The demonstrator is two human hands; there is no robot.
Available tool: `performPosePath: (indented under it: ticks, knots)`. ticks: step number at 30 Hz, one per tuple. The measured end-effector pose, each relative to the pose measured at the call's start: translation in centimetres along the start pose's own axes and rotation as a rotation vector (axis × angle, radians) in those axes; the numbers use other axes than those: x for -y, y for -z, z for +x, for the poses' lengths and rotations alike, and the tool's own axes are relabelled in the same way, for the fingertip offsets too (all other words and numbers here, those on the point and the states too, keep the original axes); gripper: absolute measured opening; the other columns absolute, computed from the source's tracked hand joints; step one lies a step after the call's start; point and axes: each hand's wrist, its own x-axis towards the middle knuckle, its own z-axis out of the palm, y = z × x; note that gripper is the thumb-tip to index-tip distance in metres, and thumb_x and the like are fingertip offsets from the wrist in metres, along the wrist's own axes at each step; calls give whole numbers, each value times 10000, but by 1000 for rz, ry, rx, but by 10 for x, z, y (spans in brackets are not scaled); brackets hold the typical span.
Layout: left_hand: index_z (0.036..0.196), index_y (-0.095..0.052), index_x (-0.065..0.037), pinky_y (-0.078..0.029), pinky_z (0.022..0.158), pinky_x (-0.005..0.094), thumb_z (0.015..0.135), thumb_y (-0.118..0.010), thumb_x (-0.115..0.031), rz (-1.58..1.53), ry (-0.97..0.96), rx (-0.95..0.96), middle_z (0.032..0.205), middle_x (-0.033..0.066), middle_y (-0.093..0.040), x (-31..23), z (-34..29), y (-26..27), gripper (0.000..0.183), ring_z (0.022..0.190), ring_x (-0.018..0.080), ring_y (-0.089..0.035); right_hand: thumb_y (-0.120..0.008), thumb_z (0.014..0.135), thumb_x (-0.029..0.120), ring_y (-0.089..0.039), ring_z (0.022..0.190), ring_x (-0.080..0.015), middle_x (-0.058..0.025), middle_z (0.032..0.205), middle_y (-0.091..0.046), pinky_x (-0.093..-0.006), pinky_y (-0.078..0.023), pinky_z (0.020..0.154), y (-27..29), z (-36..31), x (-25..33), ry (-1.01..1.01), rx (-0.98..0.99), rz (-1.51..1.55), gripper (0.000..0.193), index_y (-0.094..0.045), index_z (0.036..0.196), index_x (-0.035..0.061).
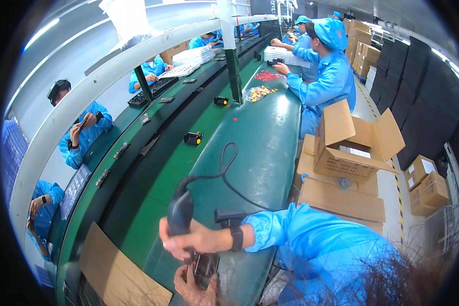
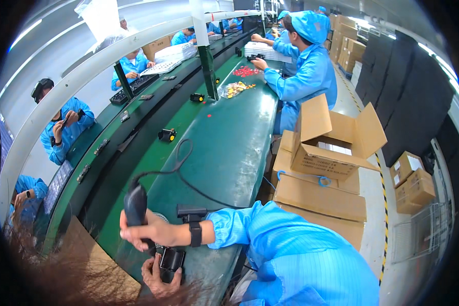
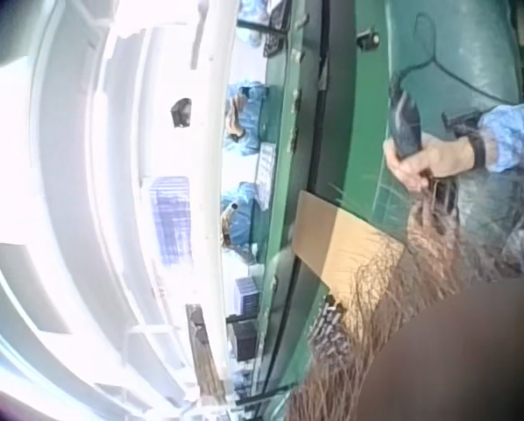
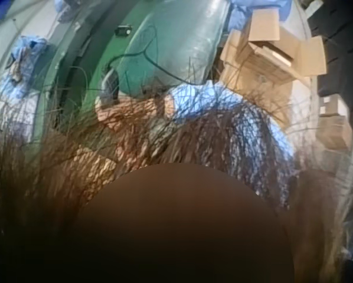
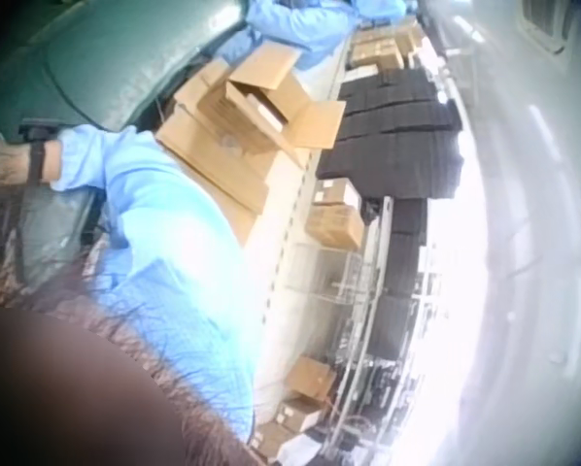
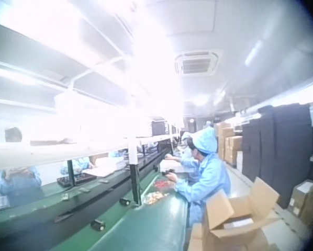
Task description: Using an electric screwdriver to fasten screws into plastic housings for electronic components on an assembly line.
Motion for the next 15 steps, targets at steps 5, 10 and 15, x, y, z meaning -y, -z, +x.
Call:
performPosePath:
  ticks: [5, 10, 15]
  knots:
    - [1213, -631, -10, -440, 990, 497, 620, -894, -197, 35, 239, -93, 1286, 195, -487, -30, -14, 26, 675, 1175, 379, -513, -648, 947, 104, -486, 495, -101, -23, 633, -524, -273, -430, 505, 9, 11, 8, 65, -84, 113, 130, -533, 911, 55]
    - [1152, -630, -14, -450, 991, 513, 696, -867, -261, 113, 544, -31, 1271, 207, -514, -66, -25, 104, 570, 1187, 414, -516, -634, 934, 123, -510, 525, -141, -43, 623, -521, -328, -475, 540, 56, 6, 30, 163, -179, -51, 122, -531, 910, 62]
    - [1206, -616, -51, -433, 1040, 514, 760, -835, -253, 498, 635, 185, 1388, 282, -428, -85, -40, 126, 536, 1234, 469, -492, -586, 969, 166, -428, 530, -105, 7, 664, -427, -286, -394, 541, 91, 3, 30, 115, -171, -34, 151, -461, 899, 119]
